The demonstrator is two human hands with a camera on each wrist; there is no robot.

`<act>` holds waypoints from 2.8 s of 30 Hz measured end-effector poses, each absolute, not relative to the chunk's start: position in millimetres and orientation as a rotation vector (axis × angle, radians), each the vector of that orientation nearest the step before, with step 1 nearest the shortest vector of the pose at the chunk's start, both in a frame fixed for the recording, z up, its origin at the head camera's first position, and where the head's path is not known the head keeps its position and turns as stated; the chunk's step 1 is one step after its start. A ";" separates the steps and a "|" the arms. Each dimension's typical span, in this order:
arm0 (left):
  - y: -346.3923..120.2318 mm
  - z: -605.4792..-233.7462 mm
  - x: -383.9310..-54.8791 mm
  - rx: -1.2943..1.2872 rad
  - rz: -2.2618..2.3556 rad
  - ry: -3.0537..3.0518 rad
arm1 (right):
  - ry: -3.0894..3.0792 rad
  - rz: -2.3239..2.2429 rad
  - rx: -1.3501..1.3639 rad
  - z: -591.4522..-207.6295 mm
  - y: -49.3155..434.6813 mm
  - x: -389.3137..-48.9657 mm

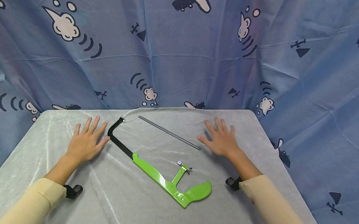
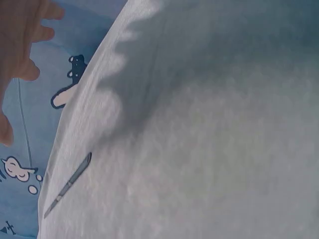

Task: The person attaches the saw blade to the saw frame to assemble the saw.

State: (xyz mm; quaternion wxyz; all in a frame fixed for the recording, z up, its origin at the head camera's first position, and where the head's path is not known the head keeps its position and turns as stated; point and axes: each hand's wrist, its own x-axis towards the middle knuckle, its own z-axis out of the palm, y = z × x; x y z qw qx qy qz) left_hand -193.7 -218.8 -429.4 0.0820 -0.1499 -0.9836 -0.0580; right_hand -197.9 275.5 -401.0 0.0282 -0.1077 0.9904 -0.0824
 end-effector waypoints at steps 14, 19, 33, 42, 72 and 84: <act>-186.1 -422.7 -191.7 -0.563 -0.263 -2.969 | 3.014 -0.638 -0.472 -411.5 256.7 -202.6; -170.6 -420.3 -188.8 -0.634 -0.307 -2.946 | 2.907 -0.848 -0.453 -414.0 250.4 -203.9; -126.9 -413.4 -173.2 -0.826 -0.568 -2.896 | 2.654 -1.113 -0.417 -425.8 246.1 -210.4; -106.2 -414.3 -162.7 -0.925 -0.664 -2.880 | 2.599 -1.159 -0.428 -429.0 247.8 -213.5; -55.2 -422.7 -135.6 -1.221 -1.275 -2.899 | 2.643 -1.127 -0.493 -438.1 246.8 -218.6; -44.3 -432.2 -140.4 -1.340 -1.474 -2.816 | 2.689 -1.114 -0.467 -441.2 242.7 -219.6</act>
